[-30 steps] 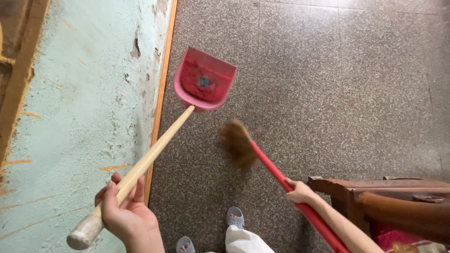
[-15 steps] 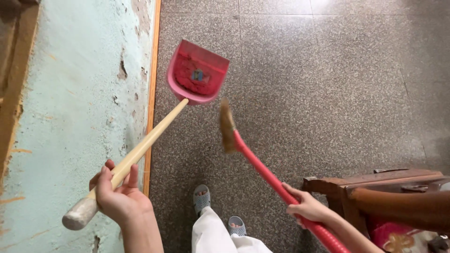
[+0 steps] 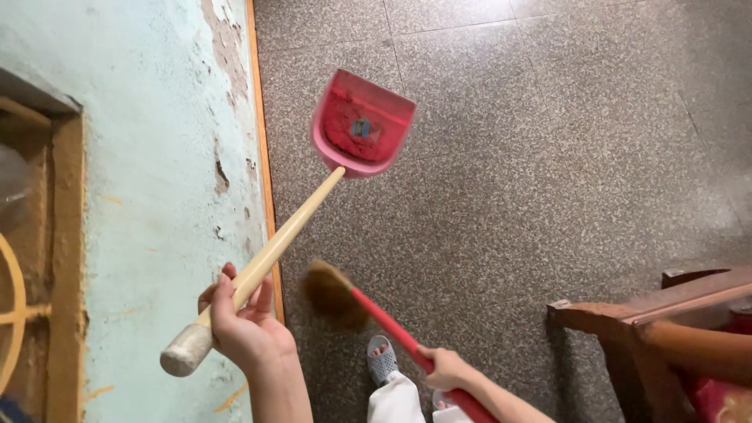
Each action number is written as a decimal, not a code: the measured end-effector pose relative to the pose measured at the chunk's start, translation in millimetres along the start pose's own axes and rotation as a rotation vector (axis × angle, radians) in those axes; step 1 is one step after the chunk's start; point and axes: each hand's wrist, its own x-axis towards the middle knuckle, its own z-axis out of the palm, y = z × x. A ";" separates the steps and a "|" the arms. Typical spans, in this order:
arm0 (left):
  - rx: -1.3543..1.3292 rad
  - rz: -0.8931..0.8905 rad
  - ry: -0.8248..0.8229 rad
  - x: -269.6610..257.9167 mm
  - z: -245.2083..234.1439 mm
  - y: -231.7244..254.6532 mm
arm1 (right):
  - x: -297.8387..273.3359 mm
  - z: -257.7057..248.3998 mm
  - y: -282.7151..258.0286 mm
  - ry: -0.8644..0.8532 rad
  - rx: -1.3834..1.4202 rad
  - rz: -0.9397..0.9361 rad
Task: The person sweeps a tiled floor using a red broom and collects debris into a pink dustpan. They move along a wall and around furniture, repeatedly sweeping small amounts of dirt into the dustpan.
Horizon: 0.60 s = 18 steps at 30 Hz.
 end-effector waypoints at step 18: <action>0.114 -0.013 -0.012 80.0 43.1 -14.4 | -107.6 -169.2 17.4 0.305 0.502 0.272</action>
